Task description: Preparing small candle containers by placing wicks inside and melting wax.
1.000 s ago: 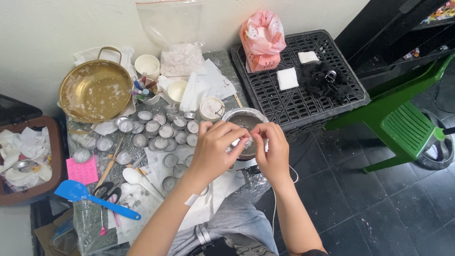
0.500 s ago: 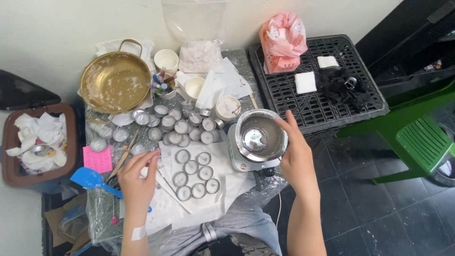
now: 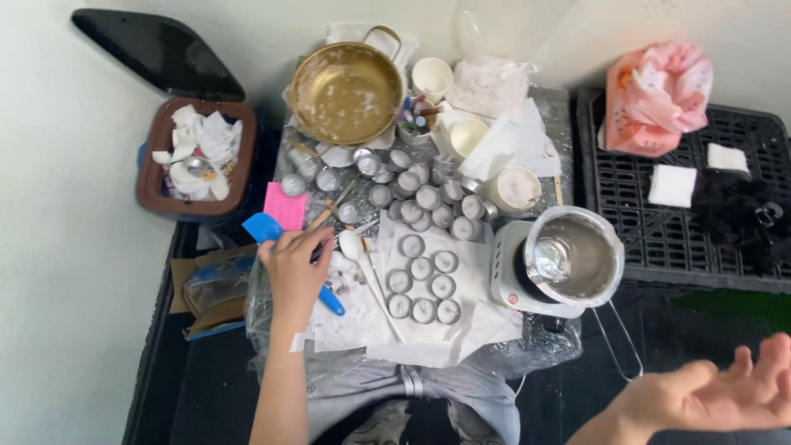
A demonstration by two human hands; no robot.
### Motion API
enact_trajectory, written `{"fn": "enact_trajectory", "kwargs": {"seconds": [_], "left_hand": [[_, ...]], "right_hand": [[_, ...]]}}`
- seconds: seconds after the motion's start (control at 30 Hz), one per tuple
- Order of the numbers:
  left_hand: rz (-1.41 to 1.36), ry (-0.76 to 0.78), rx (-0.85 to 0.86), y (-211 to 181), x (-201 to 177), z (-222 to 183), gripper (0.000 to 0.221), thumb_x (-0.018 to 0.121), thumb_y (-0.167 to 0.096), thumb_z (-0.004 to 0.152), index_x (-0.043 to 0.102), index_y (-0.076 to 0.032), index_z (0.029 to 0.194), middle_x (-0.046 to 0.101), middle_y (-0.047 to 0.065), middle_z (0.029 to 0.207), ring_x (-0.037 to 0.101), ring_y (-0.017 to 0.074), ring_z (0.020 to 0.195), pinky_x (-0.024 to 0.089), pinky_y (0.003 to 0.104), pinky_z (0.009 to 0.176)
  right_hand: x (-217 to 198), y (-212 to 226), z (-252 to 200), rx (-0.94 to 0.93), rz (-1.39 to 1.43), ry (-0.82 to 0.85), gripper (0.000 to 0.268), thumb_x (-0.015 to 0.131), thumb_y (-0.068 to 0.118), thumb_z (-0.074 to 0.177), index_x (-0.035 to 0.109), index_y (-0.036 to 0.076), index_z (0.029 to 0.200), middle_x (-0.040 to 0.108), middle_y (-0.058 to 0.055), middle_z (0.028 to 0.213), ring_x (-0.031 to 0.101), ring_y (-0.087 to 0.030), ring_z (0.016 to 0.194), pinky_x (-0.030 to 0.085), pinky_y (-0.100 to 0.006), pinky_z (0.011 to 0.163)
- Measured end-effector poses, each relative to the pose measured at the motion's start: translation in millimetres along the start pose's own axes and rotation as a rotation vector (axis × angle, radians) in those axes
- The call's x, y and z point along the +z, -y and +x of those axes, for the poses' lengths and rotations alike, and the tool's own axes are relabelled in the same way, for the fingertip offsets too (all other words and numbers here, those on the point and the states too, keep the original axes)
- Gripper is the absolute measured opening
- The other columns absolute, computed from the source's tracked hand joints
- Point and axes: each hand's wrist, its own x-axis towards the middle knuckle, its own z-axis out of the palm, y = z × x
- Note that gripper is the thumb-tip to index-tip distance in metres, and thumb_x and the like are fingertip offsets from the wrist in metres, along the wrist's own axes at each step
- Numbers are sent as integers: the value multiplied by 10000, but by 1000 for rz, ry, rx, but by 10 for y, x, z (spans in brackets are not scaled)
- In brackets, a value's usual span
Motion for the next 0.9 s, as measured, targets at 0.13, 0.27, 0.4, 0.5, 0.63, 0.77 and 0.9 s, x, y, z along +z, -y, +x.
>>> {"fn": "enact_trajectory", "kwargs": {"seconds": [0.13,0.27,0.4,0.5,0.63,0.77,0.9], "left_hand": [[2,-31,16,-10,94,146,154,812,-204,853,777,-204,1003,756,-15,904,665,166,959,341,415,918],[69,-52,28,-69,7,216,208,820,-218,843,768,-195,1043,731,-5,1005,626,184,1061,337,451,970],[192,-40,-39,-122,-182,-17,391,821,-262,809,717,-151,1169,614,54,1311,528,259,1230,311,499,1026],[245,22,-218,-195,-235,-474,565,845,-333,773,649,-111,1254,526,101,1306,522,313,1212,333,506,994],[140,147,-425,-119,-246,-658,647,829,-317,757,588,-97,1315,535,116,1249,625,293,1023,427,486,918],[-55,157,-496,-14,-402,-580,550,738,-199,811,580,-95,1328,638,108,1167,692,300,868,530,452,785],[-4,183,-408,202,-559,-518,457,702,-133,815,626,-100,1264,683,109,1130,682,325,906,546,443,792]], "right_hand": [[-153,-16,-180,75,-364,34,523,385,-171,932,352,-55,1441,485,-253,1498,510,-317,1437,452,-443,1190],[-185,-228,-254,84,-278,57,510,384,-184,968,383,-104,1471,460,-281,1507,482,-355,1431,424,-449,1202],[-170,-694,-619,11,-301,-84,420,439,-208,1016,447,-26,1395,519,-203,1329,598,-278,1163,522,-387,1064],[183,85,-616,-101,6,27,237,508,-108,1109,370,-51,1293,526,-201,1247,661,-266,1042,597,-274,926],[724,690,-801,-108,242,291,221,607,-160,882,559,-27,1053,651,-187,1084,658,-322,964,539,-325,811],[1103,1138,-1028,-184,384,867,343,729,-42,763,652,80,1074,709,-80,1091,654,-293,1041,480,-400,920],[1228,1343,-1244,-323,307,1048,341,749,101,792,656,92,1119,658,-76,1128,583,-328,1139,408,-498,1020]]}}
